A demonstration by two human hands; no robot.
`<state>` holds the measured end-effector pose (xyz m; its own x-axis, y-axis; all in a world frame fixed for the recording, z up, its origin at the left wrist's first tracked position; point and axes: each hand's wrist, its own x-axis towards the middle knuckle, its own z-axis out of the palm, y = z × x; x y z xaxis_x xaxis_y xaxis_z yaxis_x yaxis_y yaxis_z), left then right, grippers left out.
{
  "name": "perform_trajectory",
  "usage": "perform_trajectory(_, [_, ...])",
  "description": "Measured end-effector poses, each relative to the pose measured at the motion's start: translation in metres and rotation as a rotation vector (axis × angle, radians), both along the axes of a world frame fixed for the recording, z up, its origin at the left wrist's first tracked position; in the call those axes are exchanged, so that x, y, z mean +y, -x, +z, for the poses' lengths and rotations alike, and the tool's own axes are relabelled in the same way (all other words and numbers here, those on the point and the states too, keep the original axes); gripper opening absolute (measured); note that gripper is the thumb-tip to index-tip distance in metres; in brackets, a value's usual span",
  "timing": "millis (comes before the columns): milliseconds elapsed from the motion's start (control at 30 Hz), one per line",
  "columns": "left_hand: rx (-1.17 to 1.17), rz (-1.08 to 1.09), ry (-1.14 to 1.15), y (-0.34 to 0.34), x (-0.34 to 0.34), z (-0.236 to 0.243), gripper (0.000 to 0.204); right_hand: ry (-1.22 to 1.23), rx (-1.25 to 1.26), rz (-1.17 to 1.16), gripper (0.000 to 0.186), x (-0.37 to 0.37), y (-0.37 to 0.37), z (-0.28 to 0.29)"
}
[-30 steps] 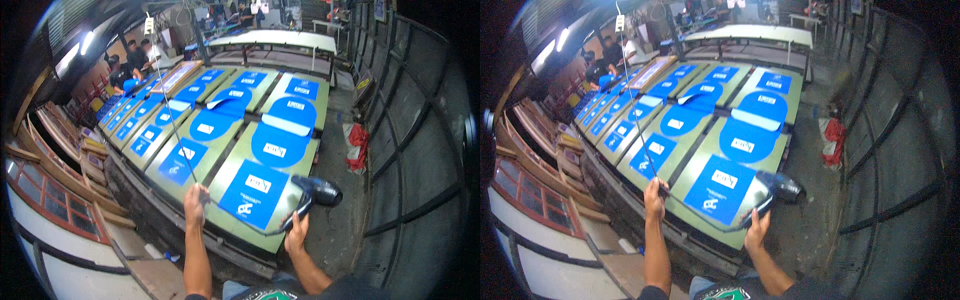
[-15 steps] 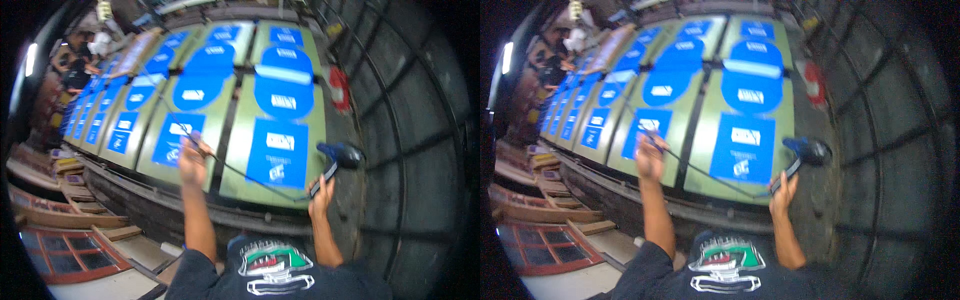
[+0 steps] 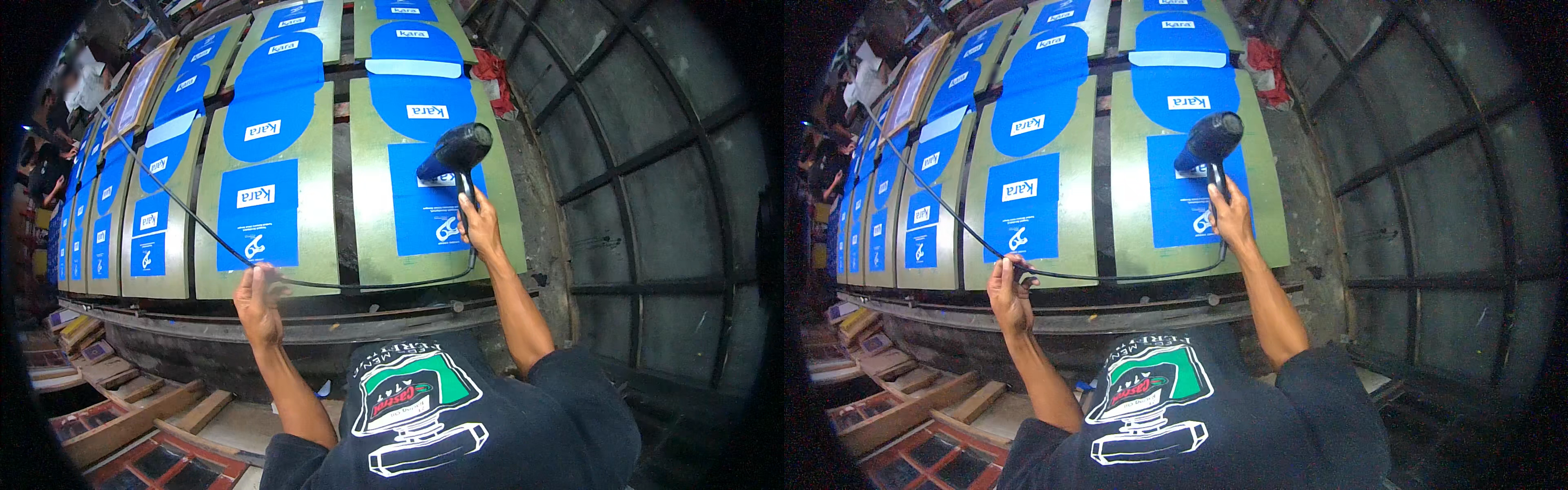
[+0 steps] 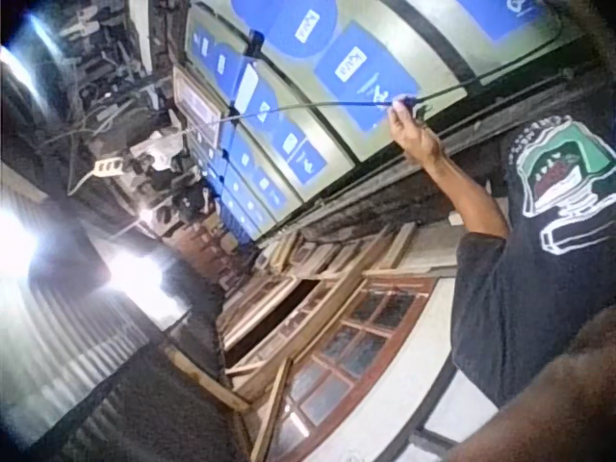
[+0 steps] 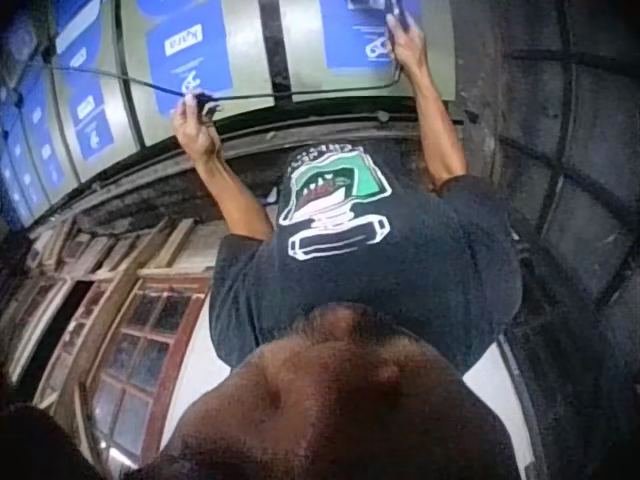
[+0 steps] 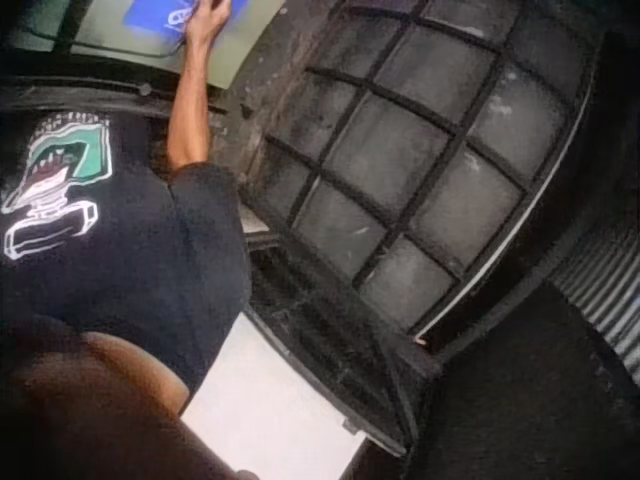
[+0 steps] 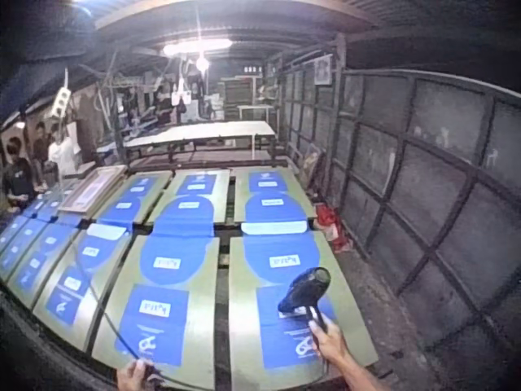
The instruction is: The person places blue adhesive stickers onto curved green panels on a workbench, smoothing each with their hands. They then use a hairdryer to apply heat to the stickers, moving the tool across multiple panels to set the adhesive.
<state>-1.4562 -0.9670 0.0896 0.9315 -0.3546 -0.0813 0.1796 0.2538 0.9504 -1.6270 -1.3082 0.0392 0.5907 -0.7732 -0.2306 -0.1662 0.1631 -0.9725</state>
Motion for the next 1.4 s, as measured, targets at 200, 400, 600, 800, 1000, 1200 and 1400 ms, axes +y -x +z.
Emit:
perform_trajectory(200, [-0.050,0.033,-0.040,-0.005,0.005,0.003,0.020,0.141,0.076,0.017,0.043,-0.007,-0.025,0.004])
perform_trajectory(400, [-0.013,0.003,0.027,-0.006,-0.013,-0.006,0.021,0.284,0.140,0.082,0.045,-0.012,-0.022,0.000])
perform_trajectory(600, [-0.041,-0.019,0.019,-0.010,-0.017,-0.004,0.021,0.154,0.095,0.082,0.049,-0.003,-0.014,-0.005])
perform_trajectory(800, [-0.054,-0.048,0.012,-0.012,-0.017,-0.008,0.021,0.072,0.117,0.104,0.044,0.011,0.005,0.010])
perform_trajectory(1000, [-0.030,-0.015,0.002,-0.005,-0.030,-0.004,0.021,0.132,0.108,0.000,0.042,0.005,0.025,0.015])
perform_trajectory(1200, [-0.040,-0.054,0.016,-0.005,-0.043,0.002,0.022,0.139,0.127,-0.099,0.037,-0.014,0.038,0.016])
perform_trajectory(1400, [-0.042,-0.124,0.049,-0.005,-0.055,0.002,0.021,0.166,0.119,-0.138,0.039,-0.036,0.031,0.007])
